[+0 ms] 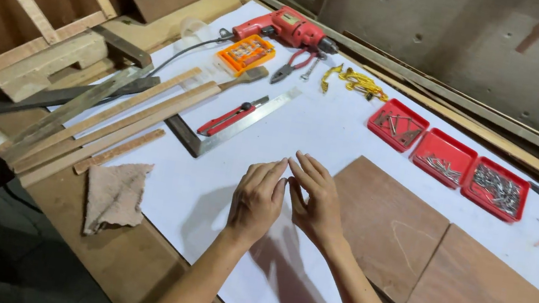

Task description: The person measures a wooden frame with a tape measure, marks it with a pencil, picks nails from a tray, and hammers nails into the frame joints. They then stand the frame upright against a board, lay a wooden strip across two boards, and mark the strip with the pencil.

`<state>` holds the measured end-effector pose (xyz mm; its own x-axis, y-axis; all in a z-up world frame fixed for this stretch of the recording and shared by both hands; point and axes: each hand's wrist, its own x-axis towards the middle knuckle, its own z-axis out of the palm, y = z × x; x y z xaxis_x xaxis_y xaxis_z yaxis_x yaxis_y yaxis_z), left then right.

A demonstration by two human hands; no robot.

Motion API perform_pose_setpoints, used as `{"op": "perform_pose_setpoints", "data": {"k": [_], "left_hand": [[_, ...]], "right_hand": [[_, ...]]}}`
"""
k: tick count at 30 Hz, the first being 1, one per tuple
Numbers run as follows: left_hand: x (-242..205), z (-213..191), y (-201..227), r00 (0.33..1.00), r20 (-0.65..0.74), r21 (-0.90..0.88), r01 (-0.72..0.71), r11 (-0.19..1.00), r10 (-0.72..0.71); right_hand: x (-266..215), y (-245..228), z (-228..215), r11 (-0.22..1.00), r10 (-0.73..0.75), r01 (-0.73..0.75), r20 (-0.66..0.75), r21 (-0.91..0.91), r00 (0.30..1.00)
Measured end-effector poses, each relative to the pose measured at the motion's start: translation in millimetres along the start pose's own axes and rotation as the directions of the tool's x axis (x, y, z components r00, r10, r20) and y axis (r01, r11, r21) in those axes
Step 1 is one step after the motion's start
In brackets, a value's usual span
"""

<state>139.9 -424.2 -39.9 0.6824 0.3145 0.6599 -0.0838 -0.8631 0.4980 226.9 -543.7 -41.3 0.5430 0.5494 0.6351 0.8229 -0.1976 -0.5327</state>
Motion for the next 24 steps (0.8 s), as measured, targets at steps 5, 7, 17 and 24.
{"op": "perform_pose_setpoints", "data": {"k": [5,7,17,24], "left_hand": [[-15.1,23.7,40.4,0.998,0.046,-0.042,-0.029,0.999,0.030],[-22.9,33.9,54.8,0.996,0.072,-0.062,-0.040,0.997,0.045],[-61.5,65.5,133.9,0.981,0.159,-0.145,-0.087,0.986,0.110],[-69.8,89.3,130.3,0.966,0.234,-0.083,-0.098,0.992,0.115]], "right_hand": [[-34.2,6.4,-49.5,0.999,-0.004,0.004,-0.009,-0.046,1.000],[-49.6,8.1,-67.3,0.999,0.002,-0.003,-0.026,-0.055,1.000],[-132.0,23.3,-139.1,0.983,0.083,-0.089,-0.043,-0.160,0.996],[-170.7,29.6,-167.5,0.934,0.223,-0.209,0.017,-0.290,0.975]]}}
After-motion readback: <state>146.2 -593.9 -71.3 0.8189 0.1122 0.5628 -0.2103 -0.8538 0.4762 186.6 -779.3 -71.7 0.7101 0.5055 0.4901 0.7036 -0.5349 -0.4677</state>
